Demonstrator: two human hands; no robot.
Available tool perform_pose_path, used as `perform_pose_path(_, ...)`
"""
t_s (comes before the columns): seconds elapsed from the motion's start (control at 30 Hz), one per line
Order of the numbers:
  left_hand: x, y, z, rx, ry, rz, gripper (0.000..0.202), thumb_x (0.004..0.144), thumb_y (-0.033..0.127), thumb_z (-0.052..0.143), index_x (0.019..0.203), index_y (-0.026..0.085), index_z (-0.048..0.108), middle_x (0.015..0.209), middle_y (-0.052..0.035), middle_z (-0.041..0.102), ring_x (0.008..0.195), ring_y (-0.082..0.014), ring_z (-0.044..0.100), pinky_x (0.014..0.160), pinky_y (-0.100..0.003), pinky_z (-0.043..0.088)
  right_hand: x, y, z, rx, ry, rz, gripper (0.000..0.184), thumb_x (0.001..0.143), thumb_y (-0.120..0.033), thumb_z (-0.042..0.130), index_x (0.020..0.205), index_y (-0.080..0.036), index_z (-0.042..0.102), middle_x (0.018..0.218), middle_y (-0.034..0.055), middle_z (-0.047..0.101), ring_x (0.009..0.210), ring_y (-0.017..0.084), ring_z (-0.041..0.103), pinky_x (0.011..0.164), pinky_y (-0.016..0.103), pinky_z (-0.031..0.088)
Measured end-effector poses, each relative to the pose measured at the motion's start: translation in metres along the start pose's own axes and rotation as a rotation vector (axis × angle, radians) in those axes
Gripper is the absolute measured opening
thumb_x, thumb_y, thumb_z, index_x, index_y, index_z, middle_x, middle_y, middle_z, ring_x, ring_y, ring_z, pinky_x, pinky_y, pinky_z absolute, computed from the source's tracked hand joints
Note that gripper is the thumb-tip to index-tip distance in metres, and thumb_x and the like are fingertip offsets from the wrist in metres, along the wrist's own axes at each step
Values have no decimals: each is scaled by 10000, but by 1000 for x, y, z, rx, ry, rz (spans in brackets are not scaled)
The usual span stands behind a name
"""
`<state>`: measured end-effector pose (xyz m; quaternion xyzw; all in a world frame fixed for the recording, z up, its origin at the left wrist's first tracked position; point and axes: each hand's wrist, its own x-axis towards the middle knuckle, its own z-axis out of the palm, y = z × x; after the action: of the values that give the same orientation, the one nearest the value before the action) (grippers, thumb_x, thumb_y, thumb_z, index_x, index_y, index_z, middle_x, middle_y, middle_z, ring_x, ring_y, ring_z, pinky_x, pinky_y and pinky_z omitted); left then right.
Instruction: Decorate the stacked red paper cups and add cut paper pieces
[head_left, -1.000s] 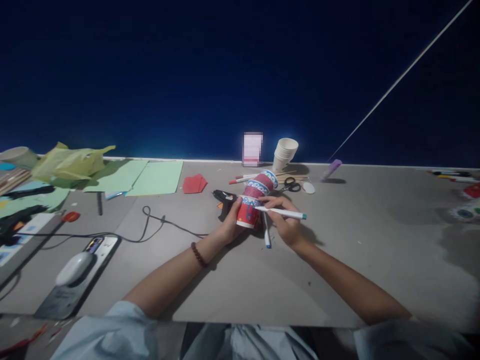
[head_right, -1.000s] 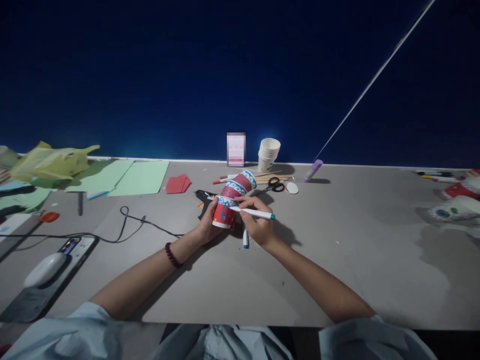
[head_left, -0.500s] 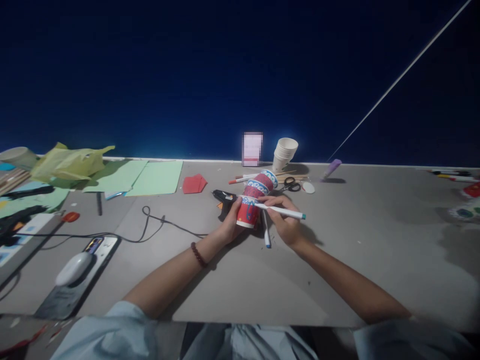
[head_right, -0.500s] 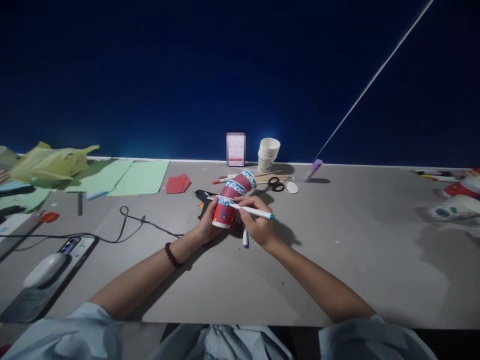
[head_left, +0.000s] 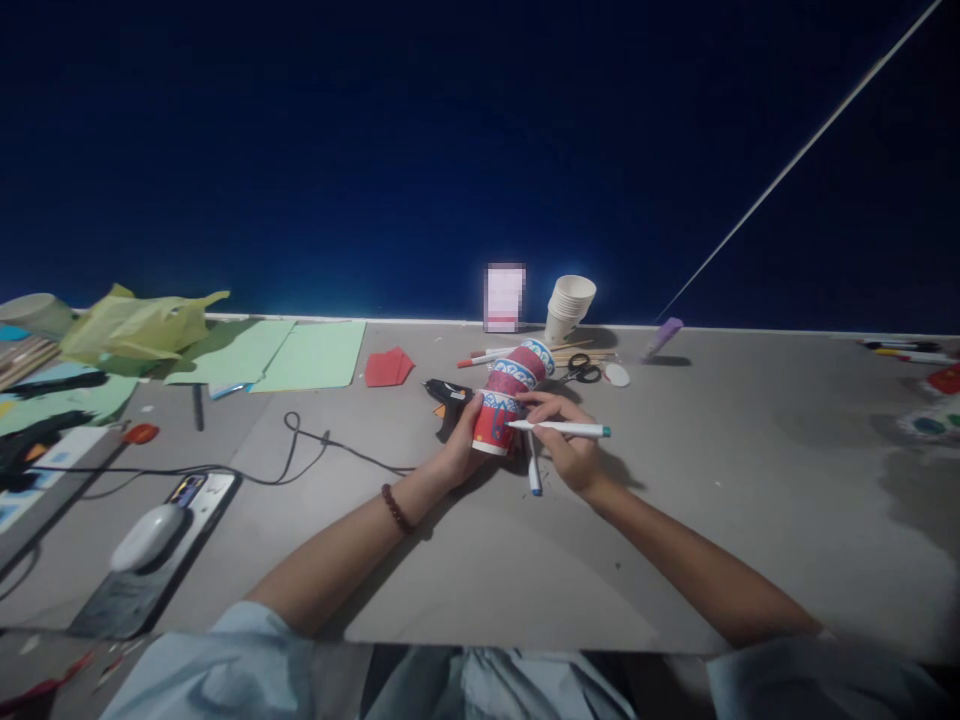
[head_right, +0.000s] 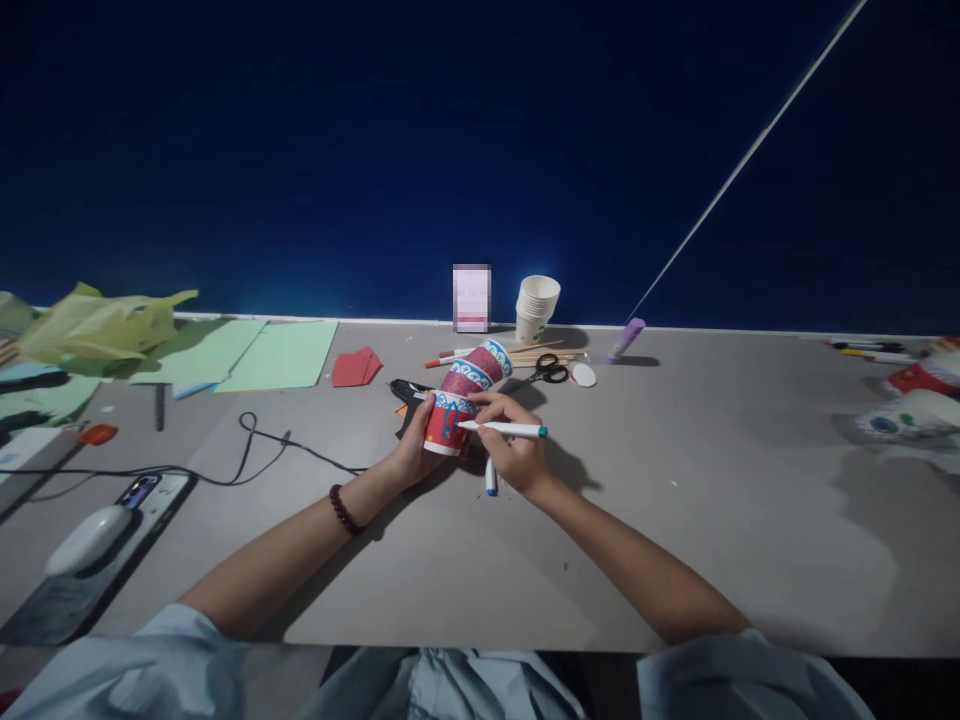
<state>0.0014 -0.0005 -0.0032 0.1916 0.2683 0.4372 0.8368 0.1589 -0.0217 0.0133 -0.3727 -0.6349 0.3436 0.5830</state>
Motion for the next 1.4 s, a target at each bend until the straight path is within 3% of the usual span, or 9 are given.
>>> perform_pose_path(0.2, 3, -2, -5, 5, -16, -3, 587, 962, 558, 339, 997, 77, 675, 697, -96, 696, 545, -189, 616, 518, -294, 462, 0, 0, 0, 8, -30, 8, 89, 763, -162, 609, 722, -235, 638, 1044, 83, 726, 1103, 293, 641, 961, 491, 495)
perform_pose_path(0.4, 1, 0, 0, -10, -19, 0, 542, 932, 566, 433, 1016, 86, 673, 736, -99, 709, 613, -200, 650, 583, -290, 482, 0, -4, 0, -19, -43, 16, 97, 727, -146, 603, 688, -230, 633, 1070, 90, 712, 1089, 290, 643, 968, 491, 491)
perform_pose_path(0.73, 5, -3, -9, -15, -29, -14, 573, 911, 610, 443, 955, 87, 673, 694, -94, 695, 578, -199, 637, 528, -287, 470, 0, -7, 2, -59, -76, -8, 111, 718, -137, 595, 679, -229, 642, 1049, 92, 702, 1125, 283, 620, 957, 469, 500)
perform_pose_path(1.4, -1, 0, -1, 77, -54, 30, 578, 888, 605, 495, 1030, 73, 672, 664, -84, 682, 540, -179, 619, 524, -270, 464, 1, 1, 1, 39, 53, -54, 73, 838, -174, 586, 795, -223, 620, 952, 69, 745, 982, 247, 699, 856, 416, 524)
